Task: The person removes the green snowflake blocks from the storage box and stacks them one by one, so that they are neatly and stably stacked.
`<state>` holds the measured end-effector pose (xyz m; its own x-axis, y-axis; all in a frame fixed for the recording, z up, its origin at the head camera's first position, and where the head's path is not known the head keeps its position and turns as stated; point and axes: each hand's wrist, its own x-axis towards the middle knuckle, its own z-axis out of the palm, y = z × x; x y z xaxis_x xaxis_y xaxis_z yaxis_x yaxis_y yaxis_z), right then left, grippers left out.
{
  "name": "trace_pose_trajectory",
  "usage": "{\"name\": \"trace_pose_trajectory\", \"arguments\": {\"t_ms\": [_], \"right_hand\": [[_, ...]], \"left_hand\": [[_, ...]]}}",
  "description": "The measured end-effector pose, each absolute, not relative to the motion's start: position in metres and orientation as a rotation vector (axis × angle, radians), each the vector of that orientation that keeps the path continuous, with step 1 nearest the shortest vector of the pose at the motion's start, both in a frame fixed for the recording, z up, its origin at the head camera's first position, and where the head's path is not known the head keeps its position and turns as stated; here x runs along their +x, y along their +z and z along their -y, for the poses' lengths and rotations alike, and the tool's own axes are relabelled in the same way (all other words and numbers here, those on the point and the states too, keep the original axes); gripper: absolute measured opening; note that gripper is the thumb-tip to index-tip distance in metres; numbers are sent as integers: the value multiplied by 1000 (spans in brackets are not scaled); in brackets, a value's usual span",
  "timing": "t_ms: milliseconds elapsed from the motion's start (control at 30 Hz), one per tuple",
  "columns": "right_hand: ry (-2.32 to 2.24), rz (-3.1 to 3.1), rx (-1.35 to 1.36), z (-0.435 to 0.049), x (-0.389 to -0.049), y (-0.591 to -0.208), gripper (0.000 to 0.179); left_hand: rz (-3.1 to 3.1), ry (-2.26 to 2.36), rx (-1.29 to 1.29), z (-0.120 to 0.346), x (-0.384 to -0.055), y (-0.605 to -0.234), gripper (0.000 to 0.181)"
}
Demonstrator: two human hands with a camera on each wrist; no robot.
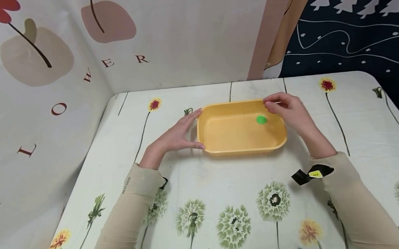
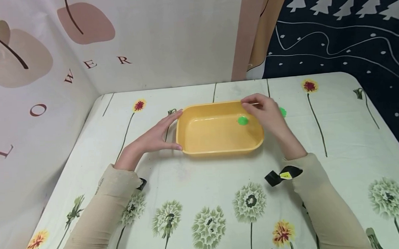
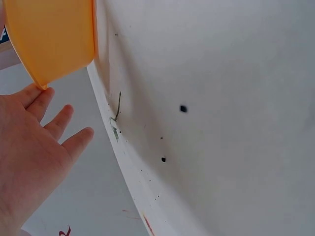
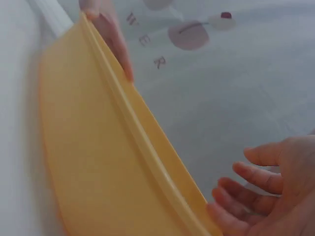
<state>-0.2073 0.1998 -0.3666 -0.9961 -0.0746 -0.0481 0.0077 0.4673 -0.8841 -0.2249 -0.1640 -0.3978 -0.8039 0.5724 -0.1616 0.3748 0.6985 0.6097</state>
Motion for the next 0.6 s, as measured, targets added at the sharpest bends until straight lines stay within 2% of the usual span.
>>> {"name": "trace_pose_trajectory", "arguments": {"t_ms": [233, 600], "right_hand": [[-1533, -2465, -173, -174, -213, -374, 43], [-1468, -2502, -268, -163, -222, -392, 33]], "left_hand": [[-2567, 824, 757, 164, -225, -398, 122], [-2570, 824, 735, 165, -225, -400, 121]]}}
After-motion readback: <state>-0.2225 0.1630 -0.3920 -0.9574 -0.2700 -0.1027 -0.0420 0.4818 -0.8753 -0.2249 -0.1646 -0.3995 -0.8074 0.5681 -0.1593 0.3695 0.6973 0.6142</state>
